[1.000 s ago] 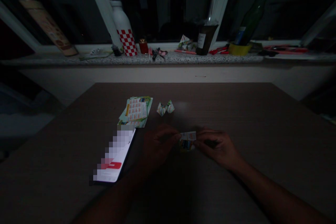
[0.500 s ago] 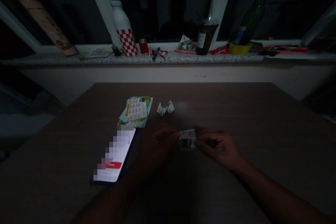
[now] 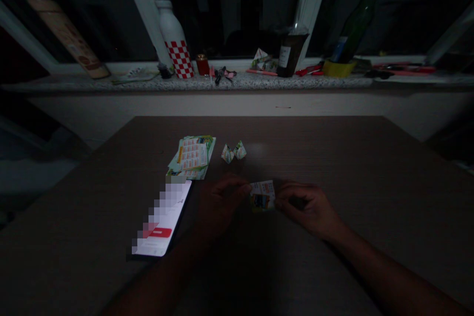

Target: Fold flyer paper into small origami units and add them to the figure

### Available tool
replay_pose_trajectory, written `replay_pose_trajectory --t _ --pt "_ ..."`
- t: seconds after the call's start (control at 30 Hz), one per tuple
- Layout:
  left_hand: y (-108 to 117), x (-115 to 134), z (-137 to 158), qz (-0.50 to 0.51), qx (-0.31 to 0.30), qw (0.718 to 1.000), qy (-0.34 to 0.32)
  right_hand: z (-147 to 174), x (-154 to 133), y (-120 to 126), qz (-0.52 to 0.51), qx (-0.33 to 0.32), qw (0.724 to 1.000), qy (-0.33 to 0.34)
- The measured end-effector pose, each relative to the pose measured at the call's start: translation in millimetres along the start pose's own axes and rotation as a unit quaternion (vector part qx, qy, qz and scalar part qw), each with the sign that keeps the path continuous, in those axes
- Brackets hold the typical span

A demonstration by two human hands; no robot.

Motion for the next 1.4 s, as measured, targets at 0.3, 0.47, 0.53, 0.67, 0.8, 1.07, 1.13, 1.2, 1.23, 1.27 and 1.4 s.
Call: replay_pose_trajectory --t 0.3,0.47,0.53,0.67,0.8,1.07,1.13,1.2,1.23,1.27,1.4 --pt "5 -6 -4 0.005 0.013 1.0 -0.001 0 -1 -4 -0.001 -0.022 1.0 -0.008" --pt "4 -4 -2 0.012 0.007 1.0 -0.017 1 3 -3 -0.003 -0.012 1.0 -0.009" --pt "1 1 0 -0.009 0.0 0.999 -0.037 0 1 1 0.005 0.005 1.0 0.005" --pt "-7 17 7 -0.067 -0.026 0.991 -0.11 -1 -11 12 0.034 0.053 0.997 0.051" --pt "-13 25 14 -0.106 -0.042 0.978 -0.174 0 -24 16 0.064 0.073 0.99 0.103" --pt "-17 27 18 -0.133 -0.057 0.97 -0.195 -2 -35 17 0.048 0.088 0.983 0.156" --pt "-18 26 17 -0.132 -0.065 0.971 -0.188 -2 -35 17 0.037 0.082 0.984 0.154" --pt "-18 25 16 -0.13 -0.07 0.973 -0.18 -3 -35 17 0.031 0.077 0.985 0.148" --pt "-18 24 15 -0.128 -0.072 0.973 -0.176 -3 -34 17 0.031 0.075 0.986 0.144" --pt "-18 24 15 -0.125 -0.071 0.974 -0.174 -3 -33 17 0.031 0.074 0.987 0.139" --pt "-17 23 14 -0.109 -0.066 0.978 -0.167 -3 -26 16 0.041 0.076 0.99 0.108"
Point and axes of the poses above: each hand's wrist, its own z-axis away from the middle knuckle, its own y-axis out of the back of the hand, x = y × z, the point moved 8 cm from there along -z, towards the middle knuckle, and after that the axes turned 13 degrees about y, right-handed, at the moved point
